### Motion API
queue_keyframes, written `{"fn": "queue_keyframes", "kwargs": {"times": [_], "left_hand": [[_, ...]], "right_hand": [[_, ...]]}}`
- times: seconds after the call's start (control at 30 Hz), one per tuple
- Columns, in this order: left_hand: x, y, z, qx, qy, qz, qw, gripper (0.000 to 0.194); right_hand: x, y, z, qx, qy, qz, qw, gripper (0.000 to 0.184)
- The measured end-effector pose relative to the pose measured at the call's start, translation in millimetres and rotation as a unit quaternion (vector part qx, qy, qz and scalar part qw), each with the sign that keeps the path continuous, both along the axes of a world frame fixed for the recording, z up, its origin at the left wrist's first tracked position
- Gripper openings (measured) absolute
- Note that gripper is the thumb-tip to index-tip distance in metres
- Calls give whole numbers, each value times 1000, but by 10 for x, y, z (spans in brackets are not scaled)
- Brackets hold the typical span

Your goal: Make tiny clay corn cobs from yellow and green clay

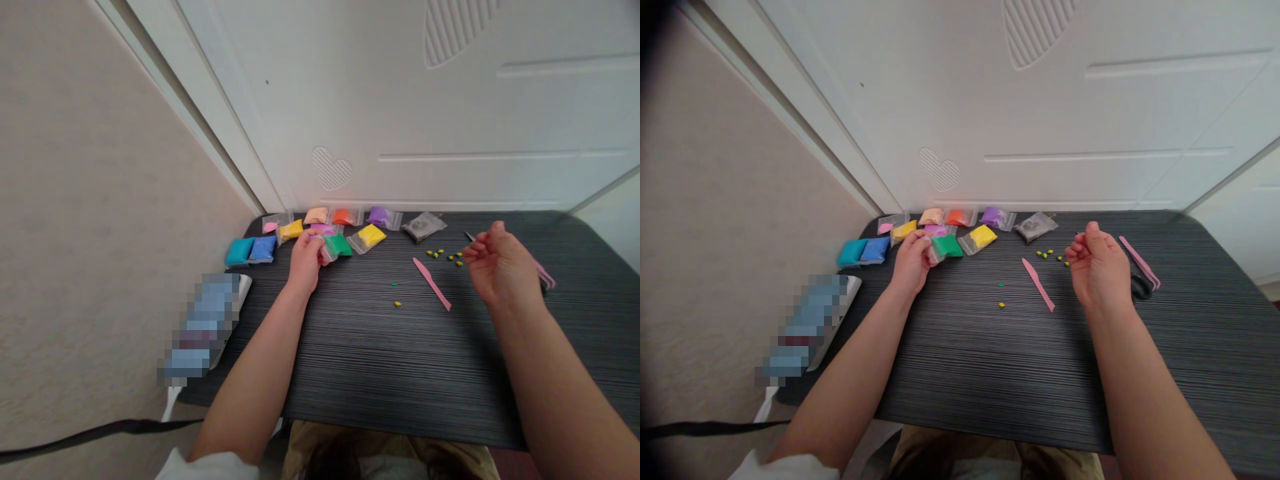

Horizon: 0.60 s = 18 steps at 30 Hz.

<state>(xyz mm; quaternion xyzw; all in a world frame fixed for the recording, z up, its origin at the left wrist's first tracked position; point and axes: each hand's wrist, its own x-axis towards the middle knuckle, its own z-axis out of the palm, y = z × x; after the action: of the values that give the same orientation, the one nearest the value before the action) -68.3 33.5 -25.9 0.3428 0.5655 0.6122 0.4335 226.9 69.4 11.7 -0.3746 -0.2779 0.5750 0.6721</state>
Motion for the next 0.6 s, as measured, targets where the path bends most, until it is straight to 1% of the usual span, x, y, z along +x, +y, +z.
{"fn": "queue_keyframes", "kwargs": {"times": [0.1,0.2,0.3,0.37,0.47,0.53,0.6], "left_hand": [[-24,22,-69,-7,36,8,999,29],[-49,44,-120,-7,69,6,998,28],[-67,52,-133,11,98,9,995,27],[-74,50,-117,32,116,18,993,26],[-77,42,-76,60,138,30,988,32],[-81,38,-56,69,153,33,985,36],[-93,38,-55,71,167,39,983,36]], "right_hand": [[32,18,-9,7,-5,-3,1000,22],[23,22,-34,8,-28,11,1000,29],[-50,-13,-58,13,-77,42,996,32],[-128,-62,-72,21,-127,75,989,30],[-255,-157,-94,37,-224,139,964,24],[-325,-221,-110,52,-294,174,938,21],[-379,-277,-127,71,-362,200,907,16]]}}
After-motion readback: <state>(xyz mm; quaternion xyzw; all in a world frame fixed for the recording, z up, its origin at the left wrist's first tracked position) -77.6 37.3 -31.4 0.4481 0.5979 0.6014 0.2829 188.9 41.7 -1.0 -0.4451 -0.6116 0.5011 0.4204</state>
